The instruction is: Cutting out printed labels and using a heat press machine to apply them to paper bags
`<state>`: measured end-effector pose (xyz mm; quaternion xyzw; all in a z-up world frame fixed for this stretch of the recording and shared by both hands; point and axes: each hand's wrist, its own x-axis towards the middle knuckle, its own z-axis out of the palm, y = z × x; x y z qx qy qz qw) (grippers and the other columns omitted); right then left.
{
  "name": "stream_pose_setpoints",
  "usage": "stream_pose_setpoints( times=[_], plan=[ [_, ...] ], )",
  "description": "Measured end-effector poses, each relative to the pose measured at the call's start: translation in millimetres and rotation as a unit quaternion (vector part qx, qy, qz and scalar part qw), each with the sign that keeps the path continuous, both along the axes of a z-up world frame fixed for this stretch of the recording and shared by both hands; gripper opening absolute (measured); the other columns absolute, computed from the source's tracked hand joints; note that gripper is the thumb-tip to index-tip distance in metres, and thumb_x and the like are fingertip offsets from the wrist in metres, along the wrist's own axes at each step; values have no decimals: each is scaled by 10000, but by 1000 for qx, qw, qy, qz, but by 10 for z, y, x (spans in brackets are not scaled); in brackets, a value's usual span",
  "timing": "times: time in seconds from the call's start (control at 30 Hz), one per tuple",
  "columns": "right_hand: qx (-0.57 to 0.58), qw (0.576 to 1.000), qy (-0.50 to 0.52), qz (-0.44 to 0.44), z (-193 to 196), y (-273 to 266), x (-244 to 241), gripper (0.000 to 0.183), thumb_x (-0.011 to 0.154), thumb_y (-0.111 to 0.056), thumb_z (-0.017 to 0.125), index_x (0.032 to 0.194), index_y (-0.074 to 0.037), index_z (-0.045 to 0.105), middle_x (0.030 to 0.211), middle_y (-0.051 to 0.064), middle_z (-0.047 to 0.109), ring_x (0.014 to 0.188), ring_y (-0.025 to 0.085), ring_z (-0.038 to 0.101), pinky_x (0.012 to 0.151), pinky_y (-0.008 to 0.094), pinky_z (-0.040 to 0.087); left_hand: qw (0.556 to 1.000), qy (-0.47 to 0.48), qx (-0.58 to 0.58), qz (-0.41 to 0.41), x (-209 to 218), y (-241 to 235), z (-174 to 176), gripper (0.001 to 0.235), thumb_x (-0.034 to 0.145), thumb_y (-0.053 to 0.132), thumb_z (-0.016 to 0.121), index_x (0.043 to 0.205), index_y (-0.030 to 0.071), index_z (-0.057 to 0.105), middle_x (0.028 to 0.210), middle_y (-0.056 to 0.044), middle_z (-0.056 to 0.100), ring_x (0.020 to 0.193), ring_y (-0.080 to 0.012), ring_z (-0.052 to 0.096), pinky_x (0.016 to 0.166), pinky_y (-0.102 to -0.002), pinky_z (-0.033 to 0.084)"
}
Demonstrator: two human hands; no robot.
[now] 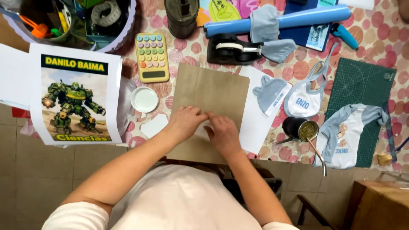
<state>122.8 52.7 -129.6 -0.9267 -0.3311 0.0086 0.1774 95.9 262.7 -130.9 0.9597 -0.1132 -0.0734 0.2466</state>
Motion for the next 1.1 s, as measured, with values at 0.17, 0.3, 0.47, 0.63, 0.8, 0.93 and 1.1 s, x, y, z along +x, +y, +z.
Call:
stream_pose_setpoints(
  times=[0.17, 0.3, 0.47, 0.63, 0.8, 0.93, 1.1],
  plan=[
    [105, 929, 275, -222, -239, -170, -87, 263, 989, -351, 692, 1177, -169, 721, 962, 91, 782, 934, 306, 752, 794, 420, 598, 997, -35, -28, 64, 3, 168, -211, 356, 935, 169, 659, 1289, 206, 652, 1216, -101, 645, 1104, -370, 663, 848, -491, 575],
    [111, 859, 373, -333, -733, -390, -150, 300, 913, -413, 791, 1085, -171, 746, 900, 76, 761, 830, 247, 744, 731, 383, 587, 999, 33, 25, -18, -364, 250, -637, 593, 845, 240, 763, 1402, 185, 566, 1432, -121, 545, 1354, -357, 523, 1047, -493, 483],
    [147, 834, 375, -376, -814, -319, -147, 296, 894, -347, 815, 1037, -117, 697, 813, 77, 715, 604, 203, 704, 570, 331, 572, 993, 25, 36, -109, -556, 132, -773, 576, 855, 307, 783, 1388, 234, 577, 1527, -116, 474, 1439, -369, 432, 1134, -519, 404],
    [123, 858, 351, -355, -583, -230, -76, 351, 904, -348, 811, 1098, -81, 691, 890, 140, 739, 794, 300, 755, 665, 393, 600, 990, -15, 76, -116, -556, 64, -810, 597, 818, 332, 818, 1371, 263, 603, 1529, -119, 460, 1419, -376, 433, 1125, -519, 396],
    [115, 875, 328, -337, -566, -220, -24, 338, 892, -319, 822, 1098, -92, 680, 885, 134, 747, 851, 301, 748, 718, 405, 603, 990, -12, 81, -117, -561, 50, -890, 564, 815, 358, 812, 1340, 315, 611, 1511, -116, 472, 1419, -382, 432, 1112, -520, 392],
    [117, 880, 322, -329, -528, -210, 4, 362, 875, -323, 841, 1077, -82, 662, 879, 133, 738, 858, 298, 739, 733, 413, 602, 991, -9, 78, -113, -559, 40, -924, 505, 821, 364, 802, 1295, 340, 629, 1486, -115, 495, 1410, -391, 448, 1100, -527, 401],
    [138, 885, 303, -324, -416, -380, 404, 363, 873, -393, 834, 1002, -107, 651, 818, 118, 667, 783, 285, 677, 713, 429, 551, 997, -18, 38, -68, -250, 37, -717, 462, 877, 364, 747, 1317, 323, 615, 1415, -124, 534, 1346, -394, 515, 1047, -531, 444]
  ],
)
